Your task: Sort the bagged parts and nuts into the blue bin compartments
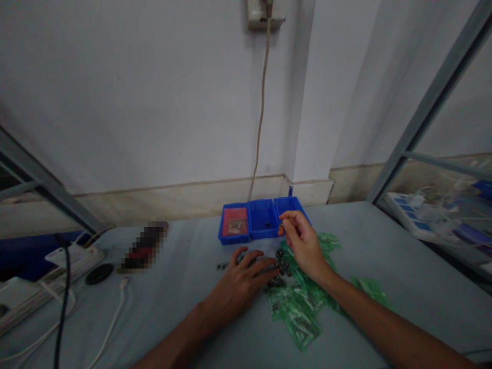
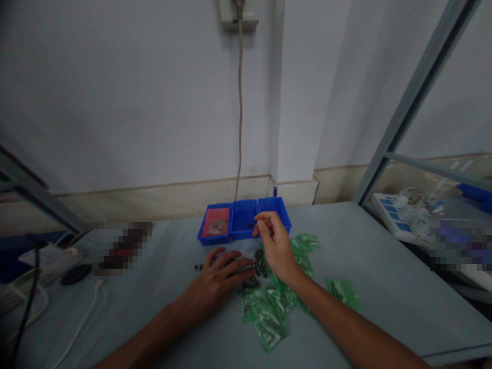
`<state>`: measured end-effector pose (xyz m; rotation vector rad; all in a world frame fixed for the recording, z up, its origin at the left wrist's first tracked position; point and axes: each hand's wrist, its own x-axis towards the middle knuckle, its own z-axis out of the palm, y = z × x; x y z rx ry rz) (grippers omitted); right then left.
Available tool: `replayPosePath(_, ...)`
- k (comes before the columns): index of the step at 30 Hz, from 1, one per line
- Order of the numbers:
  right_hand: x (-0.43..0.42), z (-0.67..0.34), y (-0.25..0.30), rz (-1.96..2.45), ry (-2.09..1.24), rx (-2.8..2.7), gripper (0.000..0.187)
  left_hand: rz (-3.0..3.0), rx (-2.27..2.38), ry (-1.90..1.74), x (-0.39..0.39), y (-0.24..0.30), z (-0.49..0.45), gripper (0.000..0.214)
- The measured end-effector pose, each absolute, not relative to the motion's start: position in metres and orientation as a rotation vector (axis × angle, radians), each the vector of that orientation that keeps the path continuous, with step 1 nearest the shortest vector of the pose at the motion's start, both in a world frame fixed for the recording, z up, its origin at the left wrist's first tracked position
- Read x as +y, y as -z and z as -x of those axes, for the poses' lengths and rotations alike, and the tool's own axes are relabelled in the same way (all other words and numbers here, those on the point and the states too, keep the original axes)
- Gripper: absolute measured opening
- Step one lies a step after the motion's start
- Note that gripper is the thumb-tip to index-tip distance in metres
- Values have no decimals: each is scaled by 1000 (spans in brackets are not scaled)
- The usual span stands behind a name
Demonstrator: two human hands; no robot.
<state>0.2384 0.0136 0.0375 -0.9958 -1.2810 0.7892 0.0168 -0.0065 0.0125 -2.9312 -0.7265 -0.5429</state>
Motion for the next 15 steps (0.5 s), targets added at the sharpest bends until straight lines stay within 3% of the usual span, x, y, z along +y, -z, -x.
replayPosePath(7,14,-238,-38,981,-826,-1258,30,2966,-791,621,-4,-5,-18,25)
replayPosePath(15,14,-239,-40,982,-818,-1256,28,3016,-735,634,-10,-17,-15,23)
